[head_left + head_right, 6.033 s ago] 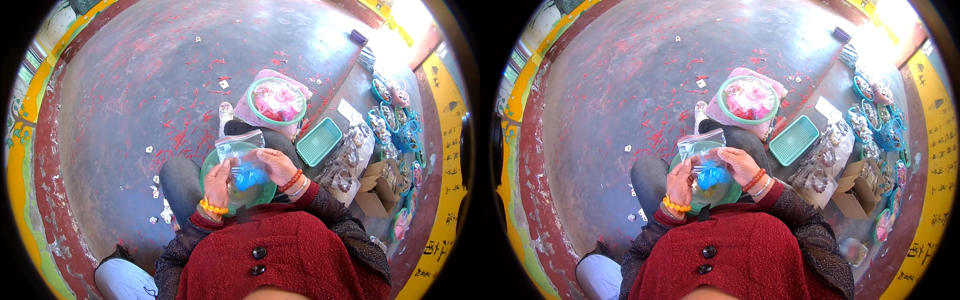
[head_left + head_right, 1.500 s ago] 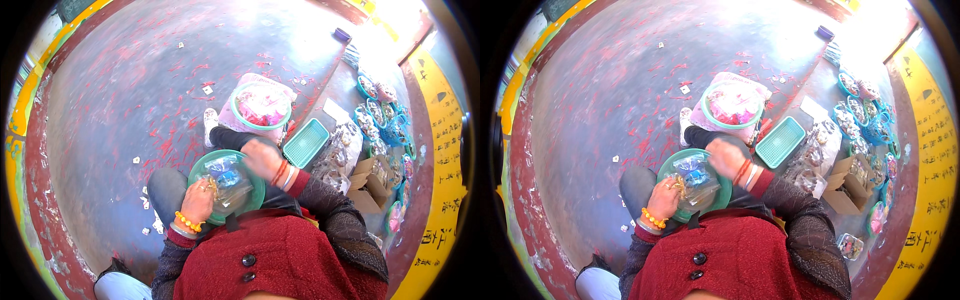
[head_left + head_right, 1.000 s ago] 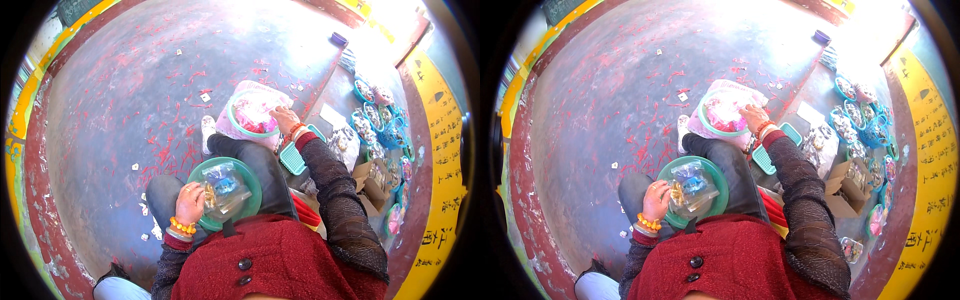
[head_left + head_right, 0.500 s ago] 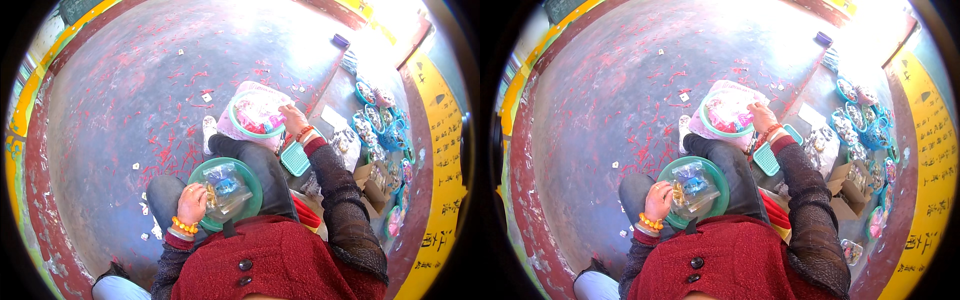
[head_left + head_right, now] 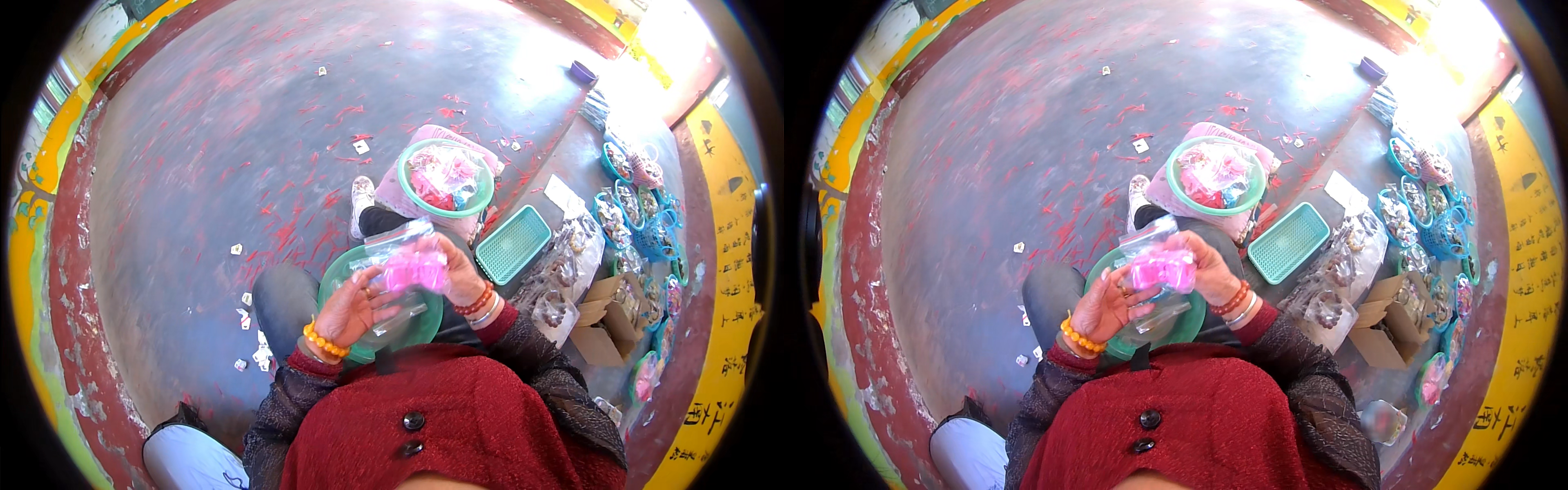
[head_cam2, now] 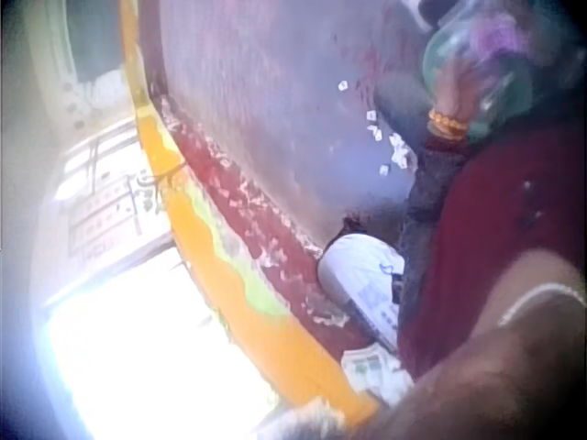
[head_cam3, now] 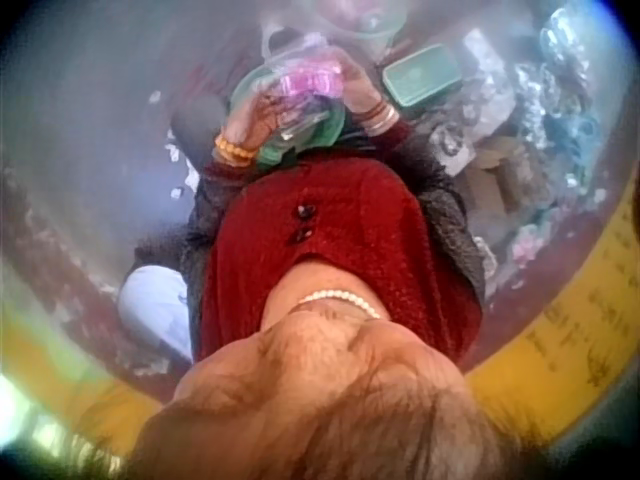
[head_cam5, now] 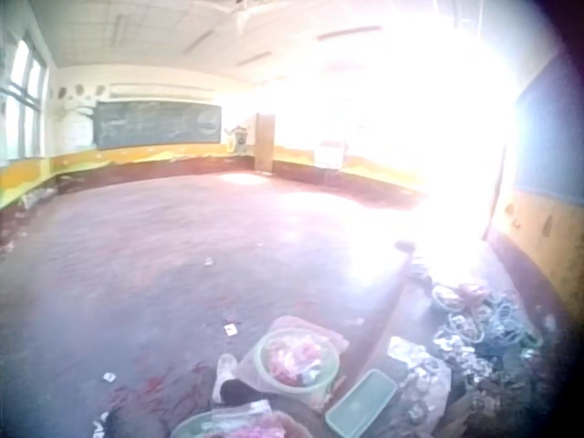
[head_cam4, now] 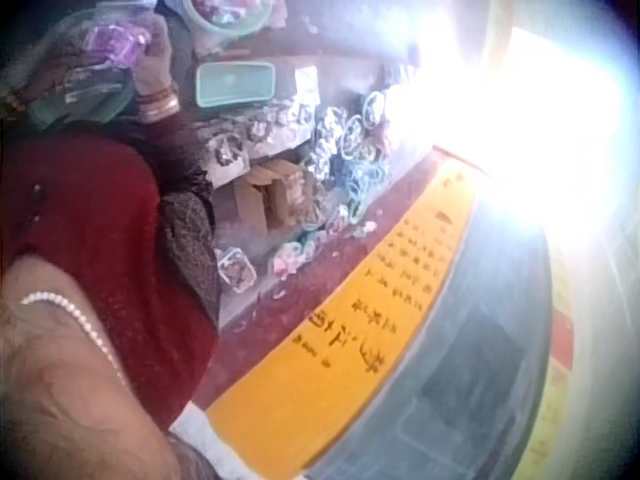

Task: The person sits on the floor and sorts small items from a green bowl into a rectangular container. They handle various small objects, including colorful balls and packaged items, picking them up one by one and placing them into the container.

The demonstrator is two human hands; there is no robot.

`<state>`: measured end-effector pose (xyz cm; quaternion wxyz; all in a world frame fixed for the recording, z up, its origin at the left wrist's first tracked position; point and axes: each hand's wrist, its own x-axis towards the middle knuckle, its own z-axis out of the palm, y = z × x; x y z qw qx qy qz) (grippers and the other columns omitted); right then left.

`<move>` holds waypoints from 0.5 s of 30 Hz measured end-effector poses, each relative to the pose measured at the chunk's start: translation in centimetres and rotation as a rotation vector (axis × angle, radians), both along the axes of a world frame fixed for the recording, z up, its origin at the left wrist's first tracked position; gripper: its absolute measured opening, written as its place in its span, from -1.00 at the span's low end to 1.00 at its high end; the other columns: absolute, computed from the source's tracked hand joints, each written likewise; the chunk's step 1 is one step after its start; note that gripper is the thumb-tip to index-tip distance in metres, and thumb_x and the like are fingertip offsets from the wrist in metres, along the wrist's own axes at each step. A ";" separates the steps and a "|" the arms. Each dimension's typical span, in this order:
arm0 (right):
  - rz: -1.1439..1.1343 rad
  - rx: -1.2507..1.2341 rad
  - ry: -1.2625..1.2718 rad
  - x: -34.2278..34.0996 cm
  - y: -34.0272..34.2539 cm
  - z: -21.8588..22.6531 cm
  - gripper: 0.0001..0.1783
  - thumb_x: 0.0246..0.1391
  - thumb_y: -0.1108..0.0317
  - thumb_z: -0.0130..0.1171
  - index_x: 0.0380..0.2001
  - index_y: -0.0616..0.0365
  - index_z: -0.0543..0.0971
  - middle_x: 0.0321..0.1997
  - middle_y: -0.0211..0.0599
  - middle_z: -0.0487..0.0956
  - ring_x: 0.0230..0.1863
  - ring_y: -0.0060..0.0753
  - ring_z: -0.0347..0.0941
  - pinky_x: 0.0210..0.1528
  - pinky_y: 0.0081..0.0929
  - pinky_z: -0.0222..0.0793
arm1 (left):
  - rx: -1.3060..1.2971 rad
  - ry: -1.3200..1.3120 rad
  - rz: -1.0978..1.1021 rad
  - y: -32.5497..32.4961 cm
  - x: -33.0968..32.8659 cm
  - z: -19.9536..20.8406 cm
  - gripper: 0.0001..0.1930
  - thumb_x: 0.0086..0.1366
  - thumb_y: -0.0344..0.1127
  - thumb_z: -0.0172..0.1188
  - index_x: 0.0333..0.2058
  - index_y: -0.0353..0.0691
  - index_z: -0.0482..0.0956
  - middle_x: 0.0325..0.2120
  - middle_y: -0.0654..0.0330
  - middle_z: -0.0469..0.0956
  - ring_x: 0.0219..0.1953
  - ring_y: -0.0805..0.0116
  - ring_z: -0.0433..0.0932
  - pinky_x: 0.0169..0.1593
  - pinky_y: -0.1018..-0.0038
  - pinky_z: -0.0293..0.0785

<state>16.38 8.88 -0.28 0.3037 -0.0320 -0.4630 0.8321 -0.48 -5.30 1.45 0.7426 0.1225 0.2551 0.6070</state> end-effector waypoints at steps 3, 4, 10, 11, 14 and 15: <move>0.006 0.151 -0.084 -0.5 -1.6 -0.2 -0.59 -0.02 0.56 0.19 -0.06 0.11 0.40 0.01 -0.34 0.48 0.04 -0.48 0.39 0.12 -0.46 0.29 | 0.002 -0.062 -0.014 0.1 1.0 1.4 -0.45 0.33 0.01 -0.04 0.16 -0.23 0.21 0.08 0.08 0.35 0.11 0.13 0.37 0.12 0.23 0.37; -0.026 0.286 -0.175 -0.6 -1.7 -0.8 -0.57 -0.04 0.59 0.18 -0.05 0.11 0.40 0.03 -0.33 0.47 0.07 -0.47 0.37 0.15 -0.45 0.26 | -0.005 -0.057 -0.013 0.0 1.1 1.3 -0.46 0.33 -0.03 -0.03 0.16 -0.23 0.20 0.07 0.09 0.36 0.10 0.15 0.38 0.12 0.23 0.37; 0.124 0.513 -0.258 0.0 -0.4 0.4 -0.31 -0.20 0.65 0.14 0.12 0.13 0.33 0.16 -0.26 0.36 0.21 -0.40 0.22 0.25 -0.42 0.08 | -0.032 -0.023 0.068 -0.4 1.0 0.3 -0.48 0.23 -0.32 0.10 0.15 -0.22 0.20 0.02 0.12 0.39 0.05 0.21 0.42 0.11 0.26 0.38; 0.185 0.296 -0.254 0.4 -0.4 1.6 -0.31 -0.19 0.60 0.15 0.13 0.14 0.32 0.17 -0.24 0.35 0.21 -0.41 0.22 0.24 -0.42 0.09 | -0.032 -0.018 0.103 -0.4 0.9 0.2 -0.47 0.21 -0.38 0.12 0.14 -0.22 0.20 0.01 0.13 0.39 0.04 0.22 0.43 0.11 0.27 0.39; 0.133 0.276 -0.362 0.5 -0.9 1.7 -0.31 -0.14 0.35 0.27 0.13 0.19 0.34 0.15 -0.25 0.37 0.17 -0.40 0.26 0.20 -0.43 0.14 | -0.062 0.132 0.229 -0.4 1.2 -0.2 -0.44 0.16 -0.51 0.14 0.14 -0.23 0.20 -0.02 0.15 0.40 0.01 0.27 0.43 0.09 0.30 0.39; 0.066 0.401 -0.437 0.4 -1.3 1.8 -0.33 -0.13 0.33 0.29 0.12 0.20 0.36 0.14 -0.27 0.39 0.16 -0.40 0.27 0.19 -0.43 0.15 | -0.077 0.204 0.274 -0.4 1.4 -0.3 -0.43 0.14 -0.55 0.13 0.15 -0.23 0.19 -0.03 0.15 0.41 0.01 0.28 0.43 0.08 0.31 0.40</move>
